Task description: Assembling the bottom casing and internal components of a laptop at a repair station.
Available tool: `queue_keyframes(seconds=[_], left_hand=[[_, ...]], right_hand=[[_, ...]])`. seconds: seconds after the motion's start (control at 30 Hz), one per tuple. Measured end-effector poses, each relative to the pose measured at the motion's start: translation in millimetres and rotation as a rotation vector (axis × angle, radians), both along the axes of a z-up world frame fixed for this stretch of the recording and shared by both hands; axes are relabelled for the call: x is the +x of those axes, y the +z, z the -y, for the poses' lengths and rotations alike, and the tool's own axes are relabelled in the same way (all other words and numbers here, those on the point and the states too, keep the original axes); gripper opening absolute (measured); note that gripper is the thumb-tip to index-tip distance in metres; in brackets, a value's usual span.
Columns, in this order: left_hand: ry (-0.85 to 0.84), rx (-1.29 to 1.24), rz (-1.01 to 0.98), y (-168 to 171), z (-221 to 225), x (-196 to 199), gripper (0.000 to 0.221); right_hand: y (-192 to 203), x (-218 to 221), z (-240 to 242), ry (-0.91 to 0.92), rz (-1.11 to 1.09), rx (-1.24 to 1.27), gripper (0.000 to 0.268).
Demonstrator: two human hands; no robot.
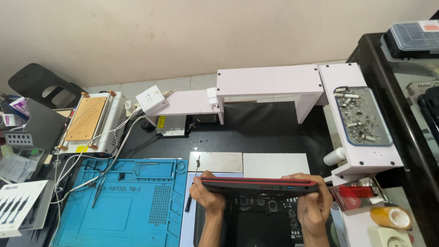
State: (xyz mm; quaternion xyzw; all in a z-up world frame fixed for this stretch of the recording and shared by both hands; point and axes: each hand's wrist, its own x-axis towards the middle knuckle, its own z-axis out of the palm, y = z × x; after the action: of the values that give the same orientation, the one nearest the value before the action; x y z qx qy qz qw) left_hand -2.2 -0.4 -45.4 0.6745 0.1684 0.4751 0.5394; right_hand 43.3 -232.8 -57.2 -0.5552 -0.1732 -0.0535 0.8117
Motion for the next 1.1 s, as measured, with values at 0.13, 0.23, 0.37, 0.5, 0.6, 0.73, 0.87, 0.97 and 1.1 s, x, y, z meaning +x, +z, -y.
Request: queue_keyframes(seconds=[0.13,0.23,0.37,0.5,0.6,0.73,0.87,0.97,1.1], left_hand=[[0.076,0.056,-0.028,-29.8,-3.3,2.6,0.057],[0.057,-0.013,-0.047,-34.0,-4.6,4.7,0.059],[0.042,0.038,-0.062,-70.6,-10.5,6.6,0.066],[0.02,-0.009,-0.064,-70.9,-3.1,1.8,0.065],[0.02,-0.113,-0.102,-102.8,-2.3,1.4,0.062],[0.011,-0.146,-0.12,-108.0,-3.3,4.7,0.061],[0.021,-0.196,-0.158,-127.1,-8.7,15.6,0.068],[0.017,-0.205,-0.197,-107.6,-3.9,14.0,0.068],[-0.02,-0.173,-0.206,-59.4,-1.8,14.7,0.065]], right_hand=[[-8.8,2.0,0.8,-0.003,0.014,0.01,0.047],[-15.5,5.0,-0.2,-0.027,0.018,-0.013,0.045],[-11.3,4.2,-2.3,-0.06,0.014,0.008,0.045],[-15.6,6.9,-1.7,-0.067,0.018,0.036,0.048],[-12.9,2.2,-0.8,-0.064,0.019,0.026,0.048],[-19.3,3.3,-1.3,-0.064,0.043,0.016,0.048],[-22.0,6.1,-3.4,-0.121,0.056,0.045,0.047],[-14.1,2.0,-6.5,-0.218,0.049,0.055,0.049],[2.0,0.7,-10.6,-0.331,0.066,0.092,0.052]])
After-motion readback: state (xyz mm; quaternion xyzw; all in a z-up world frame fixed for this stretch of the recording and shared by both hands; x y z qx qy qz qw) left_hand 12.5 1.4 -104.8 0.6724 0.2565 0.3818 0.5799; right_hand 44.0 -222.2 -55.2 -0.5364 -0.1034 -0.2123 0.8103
